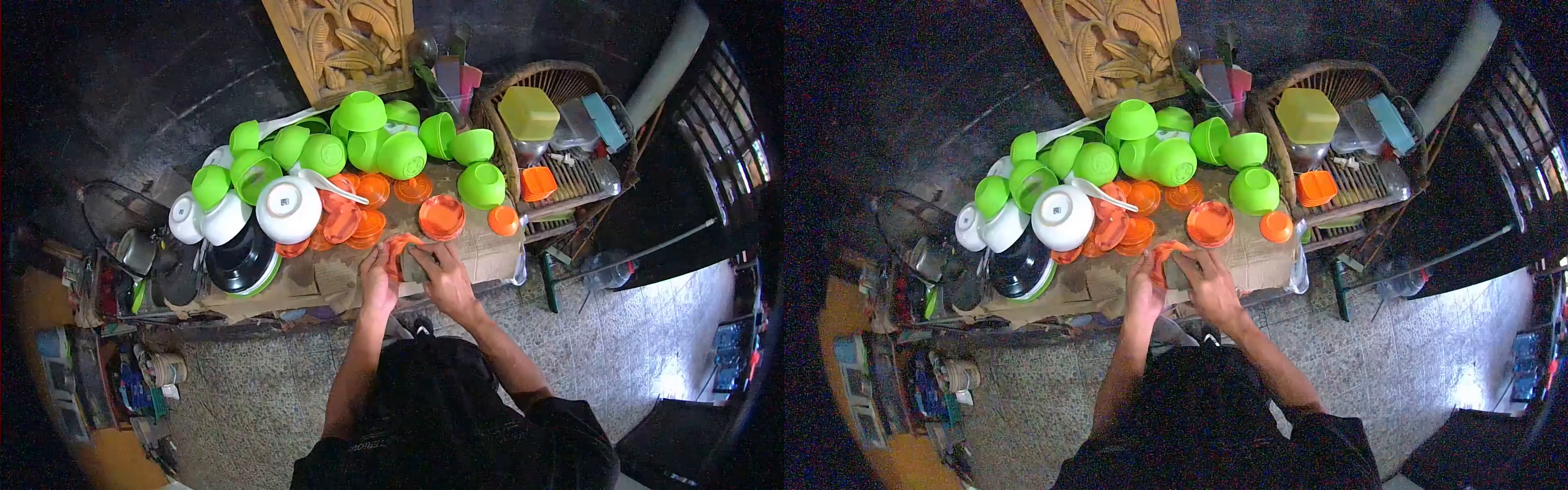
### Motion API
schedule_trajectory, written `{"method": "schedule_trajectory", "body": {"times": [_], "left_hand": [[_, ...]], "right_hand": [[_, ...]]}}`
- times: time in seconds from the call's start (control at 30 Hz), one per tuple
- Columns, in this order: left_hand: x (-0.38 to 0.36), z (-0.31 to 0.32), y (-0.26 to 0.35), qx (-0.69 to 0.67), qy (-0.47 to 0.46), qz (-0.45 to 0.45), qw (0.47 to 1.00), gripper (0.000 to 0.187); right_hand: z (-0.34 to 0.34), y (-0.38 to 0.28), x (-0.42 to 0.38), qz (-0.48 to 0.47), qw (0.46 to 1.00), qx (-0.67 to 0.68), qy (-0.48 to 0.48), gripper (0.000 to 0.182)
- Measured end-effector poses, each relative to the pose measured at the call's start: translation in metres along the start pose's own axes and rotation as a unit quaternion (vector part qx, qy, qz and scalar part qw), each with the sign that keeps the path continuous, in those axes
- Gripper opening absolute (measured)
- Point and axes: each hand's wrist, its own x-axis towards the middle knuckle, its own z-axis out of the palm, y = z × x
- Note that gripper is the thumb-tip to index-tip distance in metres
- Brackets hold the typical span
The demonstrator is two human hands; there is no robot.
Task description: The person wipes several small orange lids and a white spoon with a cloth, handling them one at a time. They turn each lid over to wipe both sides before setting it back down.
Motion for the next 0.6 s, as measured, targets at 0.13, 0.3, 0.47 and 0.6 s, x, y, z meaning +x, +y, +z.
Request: {"method": "schedule_trajectory", "body": {"times": [0.13, 0.3, 0.47, 0.6], "left_hand": [[0.002, -0.008, -0.004, 0.070, 0.034, 0.018, 0.997, 0.041], [-0.005, -0.010, 0.006, -0.005, -0.022, -0.010, 1.000, 0.039], [0.005, -0.023, 0.004, -0.148, -0.069, -0.047, 0.985, 0.039], [-0.002, -0.004, 0.005, -0.036, -0.025, 0.034, 0.998, 0.041]], "right_hand": [[0.009, -0.005, 0.015, 0.049, 0.998, -0.010, 0.032, 0.064], [0.032, -0.023, 0.023, 0.048, 0.999, 0.008, 0.010, 0.071], [0.033, -0.035, 0.006, -0.006, 1.000, 0.014, -0.019, 0.070], [0.012, -0.026, -0.010, -0.030, 0.998, 0.031, -0.055, 0.069]]}}
